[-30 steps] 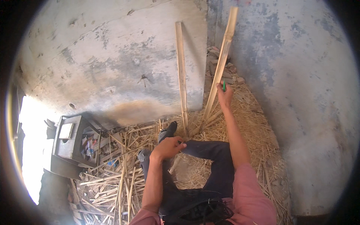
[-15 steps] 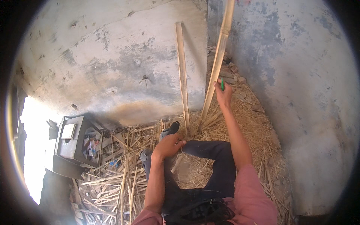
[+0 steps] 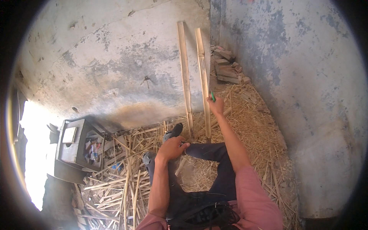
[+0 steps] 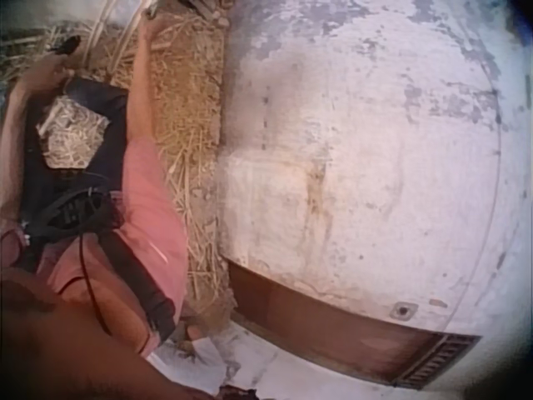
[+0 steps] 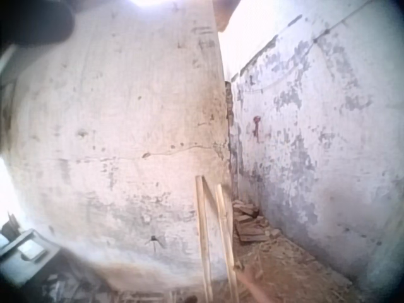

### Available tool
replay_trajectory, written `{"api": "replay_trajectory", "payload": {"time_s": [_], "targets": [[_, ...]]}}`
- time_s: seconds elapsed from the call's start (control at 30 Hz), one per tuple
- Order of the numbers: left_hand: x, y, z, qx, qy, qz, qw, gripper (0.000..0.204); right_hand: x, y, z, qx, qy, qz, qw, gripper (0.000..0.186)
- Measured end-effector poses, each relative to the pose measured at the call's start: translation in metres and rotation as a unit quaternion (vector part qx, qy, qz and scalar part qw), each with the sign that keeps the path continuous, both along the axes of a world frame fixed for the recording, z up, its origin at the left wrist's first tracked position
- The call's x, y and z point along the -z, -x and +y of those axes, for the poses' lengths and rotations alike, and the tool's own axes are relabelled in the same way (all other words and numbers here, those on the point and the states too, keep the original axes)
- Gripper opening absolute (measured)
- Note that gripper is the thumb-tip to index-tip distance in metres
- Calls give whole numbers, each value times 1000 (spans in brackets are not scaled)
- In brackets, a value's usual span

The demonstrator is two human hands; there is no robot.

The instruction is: The person whittles and shaves pieces of wood using a utility knife.

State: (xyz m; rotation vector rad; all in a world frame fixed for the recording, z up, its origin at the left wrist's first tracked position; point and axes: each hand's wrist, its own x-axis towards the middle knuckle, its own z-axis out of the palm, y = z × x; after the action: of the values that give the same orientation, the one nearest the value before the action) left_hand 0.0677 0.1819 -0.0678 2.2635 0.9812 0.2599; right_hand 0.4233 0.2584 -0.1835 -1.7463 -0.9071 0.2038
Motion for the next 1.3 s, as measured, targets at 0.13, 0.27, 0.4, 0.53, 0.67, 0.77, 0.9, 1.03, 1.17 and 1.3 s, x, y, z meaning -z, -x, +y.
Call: {"api": "replay_trajectory", "payload": {"time_s": [0.13,0.27,0.4,0.53,0.67,0.77,0.9,1.03,1.17,1.3], "targets": [[-1,-1,0,6,22,8,1000,42,37,6,7,-5,54,2,999,37],[6,7,4,2,22,14,1000,43,50,34,11,-34,110,4,993,34],[3,-2,1,15,14,13,1000,45,61,25,9,-21,133,13,991,34],[2,4,0,3,11,17,1000,46,58,37,11,-41,191,47,980,38],[3,4,-2,-6,-10,7,1000,42,65,34,3,-60,220,5,974,35],[-4,2,-4,-23,4,28,999,40,70,38,-3,12,72,3,997,32],[-4,10,-4,-43,-10,43,998,40,33,73,-6,-5,-21,19,1000,24],[-6,6,-4,-44,1,61,997,42,7,98,1,-56,-53,-18,997,26],[-4,2,-5,-30,7,64,997,44,4,106,21,-25,-83,-115,990,32],[3,8,-2,-36,-3,50,998,43,-4,121,37,-15,-42,-65,997,34]]}}
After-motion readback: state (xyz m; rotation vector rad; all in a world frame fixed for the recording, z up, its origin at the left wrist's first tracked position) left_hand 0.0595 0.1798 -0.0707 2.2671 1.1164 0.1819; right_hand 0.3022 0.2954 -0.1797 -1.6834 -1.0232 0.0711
